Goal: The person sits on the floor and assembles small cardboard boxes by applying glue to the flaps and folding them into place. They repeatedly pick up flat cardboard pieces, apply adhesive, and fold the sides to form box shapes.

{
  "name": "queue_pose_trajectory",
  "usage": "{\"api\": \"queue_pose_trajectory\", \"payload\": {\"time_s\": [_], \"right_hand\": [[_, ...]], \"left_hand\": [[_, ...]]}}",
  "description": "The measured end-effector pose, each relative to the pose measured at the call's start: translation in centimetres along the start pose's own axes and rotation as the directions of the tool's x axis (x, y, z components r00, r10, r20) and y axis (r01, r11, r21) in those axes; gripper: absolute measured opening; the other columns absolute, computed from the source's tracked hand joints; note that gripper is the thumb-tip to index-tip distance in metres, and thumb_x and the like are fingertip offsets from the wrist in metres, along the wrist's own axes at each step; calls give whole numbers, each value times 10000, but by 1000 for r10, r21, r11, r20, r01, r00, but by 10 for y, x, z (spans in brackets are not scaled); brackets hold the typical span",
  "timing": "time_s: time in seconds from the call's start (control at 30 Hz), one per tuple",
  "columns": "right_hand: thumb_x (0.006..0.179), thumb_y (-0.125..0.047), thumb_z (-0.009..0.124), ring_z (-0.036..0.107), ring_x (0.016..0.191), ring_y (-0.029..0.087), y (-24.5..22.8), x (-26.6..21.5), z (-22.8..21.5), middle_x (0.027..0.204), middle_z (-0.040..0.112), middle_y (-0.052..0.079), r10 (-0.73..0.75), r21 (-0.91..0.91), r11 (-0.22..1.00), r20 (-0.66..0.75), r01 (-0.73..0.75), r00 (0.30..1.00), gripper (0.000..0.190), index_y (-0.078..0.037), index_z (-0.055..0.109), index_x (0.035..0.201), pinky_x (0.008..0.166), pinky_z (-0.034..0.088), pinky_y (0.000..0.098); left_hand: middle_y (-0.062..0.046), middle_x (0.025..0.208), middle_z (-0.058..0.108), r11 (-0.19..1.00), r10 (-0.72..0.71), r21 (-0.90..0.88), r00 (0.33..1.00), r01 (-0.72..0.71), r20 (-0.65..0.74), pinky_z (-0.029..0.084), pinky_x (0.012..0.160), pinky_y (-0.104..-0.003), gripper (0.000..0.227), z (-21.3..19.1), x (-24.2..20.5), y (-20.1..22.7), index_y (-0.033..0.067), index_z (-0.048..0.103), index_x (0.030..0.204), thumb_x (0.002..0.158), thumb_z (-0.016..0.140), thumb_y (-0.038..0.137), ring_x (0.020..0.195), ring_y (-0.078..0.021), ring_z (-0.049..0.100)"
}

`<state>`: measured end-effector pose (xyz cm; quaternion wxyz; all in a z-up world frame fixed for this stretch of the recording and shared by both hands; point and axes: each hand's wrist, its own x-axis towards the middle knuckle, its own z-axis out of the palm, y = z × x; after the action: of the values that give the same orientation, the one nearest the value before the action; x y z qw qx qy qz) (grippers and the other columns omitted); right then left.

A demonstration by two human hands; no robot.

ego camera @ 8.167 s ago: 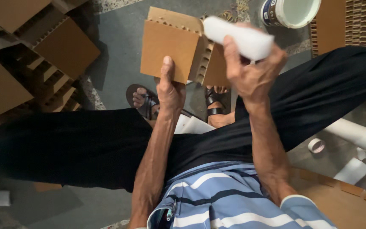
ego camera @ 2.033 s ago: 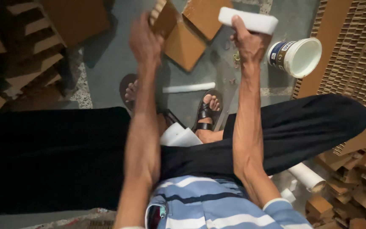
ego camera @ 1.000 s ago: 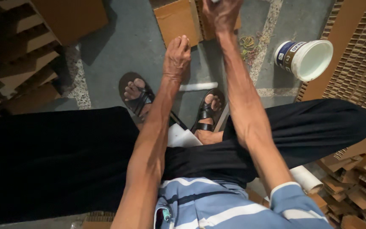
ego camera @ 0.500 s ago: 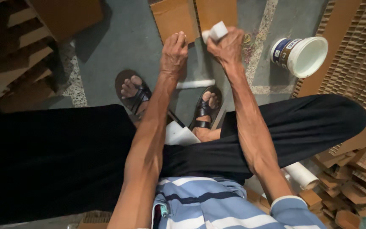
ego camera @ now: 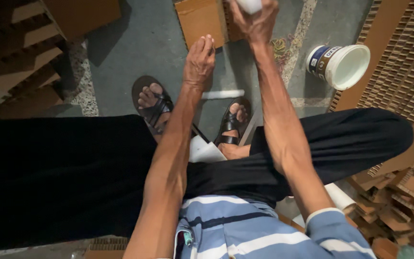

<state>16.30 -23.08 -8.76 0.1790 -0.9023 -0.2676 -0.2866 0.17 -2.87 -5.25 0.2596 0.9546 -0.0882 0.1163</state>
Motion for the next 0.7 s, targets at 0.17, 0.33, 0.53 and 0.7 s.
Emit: {"api": "queue_pose_trajectory", "payload": {"time_s": [0.17, 0.33, 0.53, 0.7], "right_hand": [[888, -328, 880, 734, 674, 217, -50, -7, -97, 827, 793, 89, 304, 170, 894, 449, -415, 840, 268, -93, 797, 985, 716, 598, 418], [821, -303, 829, 761, 622, 191, -81, 47, -132, 759, 772, 90, 437, 200, 752, 562, -628, 702, 286, -29, 771, 883, 605, 641, 342], [859, -317, 850, 807, 664, 216, -97, 93, -88, 760, 796, 100, 363, 306, 816, 387, -490, 847, 296, -27, 790, 856, 603, 647, 347], [740, -372, 866, 706, 539, 285, -118, 92, -30, 654, 726, 114, 319, 153, 921, 235, -359, 918, 388, -16, 714, 768, 541, 576, 420]], "left_hand": [[-182, 1332, 593, 1000, -1, -8, 1000, 1, -20, 503, 1058, -380, 362, 1, 0, -1, -108, 671, 1202, 873, 654, 42, 1221, -314, 573], [-172, 1355, 584, 1000, -15, 1, 1000, 15, 19, 486, 1062, -392, 358, -2, 3, 0, -105, 673, 1225, 898, 650, 40, 1245, -317, 569], [-222, 1401, 541, 999, -11, 39, 998, 8, 70, 449, 1115, -404, 425, -9, -5, 6, -133, 663, 1255, 874, 627, 51, 1278, -356, 546], [-237, 1476, 504, 998, -20, 55, 998, 16, 68, 402, 1189, -431, 382, 8, -13, 5, -135, 649, 1218, 883, 630, 48, 1360, -381, 511]]}}
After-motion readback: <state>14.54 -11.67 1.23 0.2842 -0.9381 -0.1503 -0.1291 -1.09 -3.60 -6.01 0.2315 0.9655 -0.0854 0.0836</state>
